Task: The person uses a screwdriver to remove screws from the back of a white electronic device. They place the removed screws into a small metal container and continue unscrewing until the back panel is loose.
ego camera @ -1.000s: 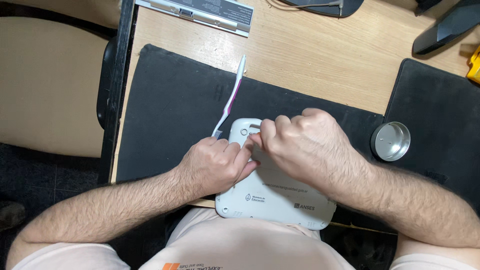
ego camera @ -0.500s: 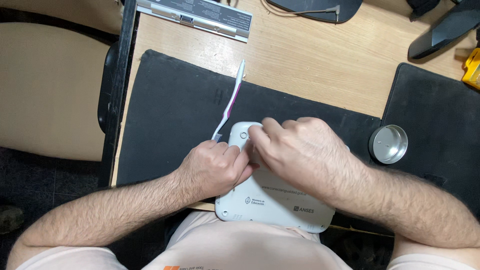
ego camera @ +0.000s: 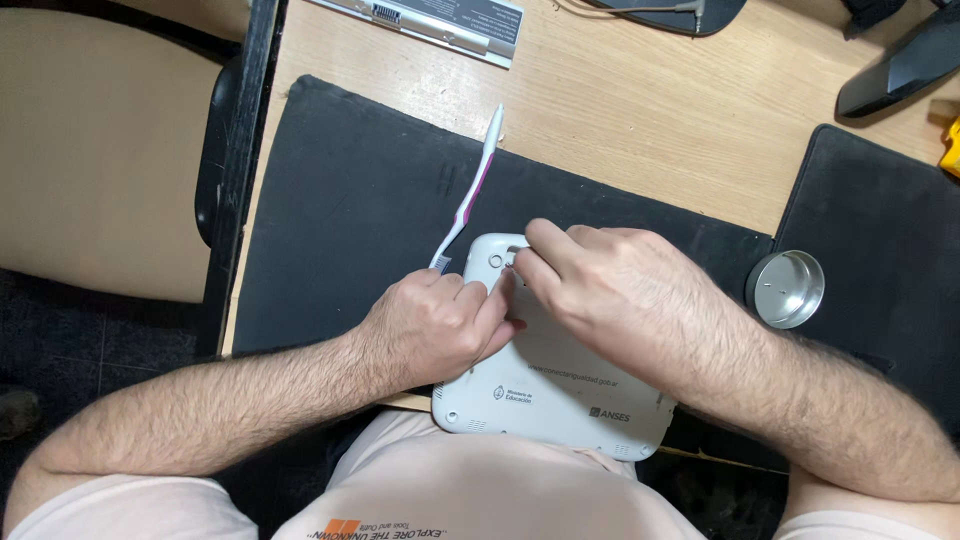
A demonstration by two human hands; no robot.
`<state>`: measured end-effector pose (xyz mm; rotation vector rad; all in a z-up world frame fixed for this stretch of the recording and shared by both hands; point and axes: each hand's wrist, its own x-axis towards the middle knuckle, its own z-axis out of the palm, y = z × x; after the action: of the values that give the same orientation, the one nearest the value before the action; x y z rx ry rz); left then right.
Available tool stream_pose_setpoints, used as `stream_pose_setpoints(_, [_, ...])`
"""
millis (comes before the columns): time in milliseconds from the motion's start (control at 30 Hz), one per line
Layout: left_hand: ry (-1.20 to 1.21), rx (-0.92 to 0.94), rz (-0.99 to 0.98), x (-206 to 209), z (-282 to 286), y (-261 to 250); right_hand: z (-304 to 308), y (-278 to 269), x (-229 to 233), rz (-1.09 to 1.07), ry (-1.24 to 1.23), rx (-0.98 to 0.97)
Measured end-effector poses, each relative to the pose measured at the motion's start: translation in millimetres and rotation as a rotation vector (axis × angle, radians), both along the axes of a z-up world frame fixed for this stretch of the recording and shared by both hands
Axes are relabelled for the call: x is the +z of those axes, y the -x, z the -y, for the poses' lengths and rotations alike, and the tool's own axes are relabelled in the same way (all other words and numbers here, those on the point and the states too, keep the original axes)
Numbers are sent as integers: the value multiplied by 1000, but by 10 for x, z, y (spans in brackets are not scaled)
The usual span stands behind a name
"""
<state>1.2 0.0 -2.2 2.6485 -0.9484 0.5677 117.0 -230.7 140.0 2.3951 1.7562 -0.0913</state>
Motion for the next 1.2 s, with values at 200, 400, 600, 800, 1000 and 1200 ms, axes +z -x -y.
stream_pose_setpoints(200, [10,4,9,-18,1,4,4,33,-245,-6,51,-135])
stream_pose_setpoints(400, [3,-18,-32,-49,1,20,25,24,-41,-70,40,-13])
stream_pose_setpoints(600, [36,15,-17,-5,18,7,-20,46,-215,-86,124,-103])
stream_pose_setpoints(800, [35,-3,-20,-74,17,27,-44,1,19,-98,10,4])
stream_pose_setpoints(1000, [72,3,-3,-86,35,19,-82,15,-138,-85,-66,71])
stream_pose_setpoints(1200, [89,-13,-13,-92,29,11,-118,35,-249,-81,13,19])
